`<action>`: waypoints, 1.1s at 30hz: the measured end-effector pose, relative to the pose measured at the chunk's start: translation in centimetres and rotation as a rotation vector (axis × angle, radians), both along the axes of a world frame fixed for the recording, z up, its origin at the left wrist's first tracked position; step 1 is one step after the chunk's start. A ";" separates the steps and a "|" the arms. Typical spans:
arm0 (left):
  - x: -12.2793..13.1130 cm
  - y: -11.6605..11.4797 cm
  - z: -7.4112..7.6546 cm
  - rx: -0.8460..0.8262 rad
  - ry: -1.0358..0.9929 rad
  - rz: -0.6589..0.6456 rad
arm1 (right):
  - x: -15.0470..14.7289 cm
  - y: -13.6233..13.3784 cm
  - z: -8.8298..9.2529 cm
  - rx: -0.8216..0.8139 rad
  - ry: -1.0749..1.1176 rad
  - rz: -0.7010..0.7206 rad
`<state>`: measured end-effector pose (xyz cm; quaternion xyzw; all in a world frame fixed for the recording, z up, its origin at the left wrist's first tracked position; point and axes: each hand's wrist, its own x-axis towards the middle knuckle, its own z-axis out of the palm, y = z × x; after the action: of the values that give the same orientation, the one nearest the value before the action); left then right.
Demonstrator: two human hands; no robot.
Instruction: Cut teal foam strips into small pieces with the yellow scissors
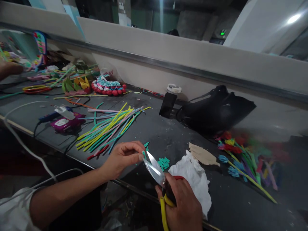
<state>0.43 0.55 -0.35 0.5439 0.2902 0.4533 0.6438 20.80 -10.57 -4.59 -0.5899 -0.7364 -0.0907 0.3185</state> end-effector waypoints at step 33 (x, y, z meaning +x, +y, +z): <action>0.7 -0.9 -0.8 -0.138 -0.074 0.019 | -0.3 -0.4 -0.5 -0.011 -0.001 0.016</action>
<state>1.16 -0.36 -1.19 0.4782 0.3019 0.4583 0.6857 20.55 -10.97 -5.09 -0.5856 -0.7419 -0.0844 0.3155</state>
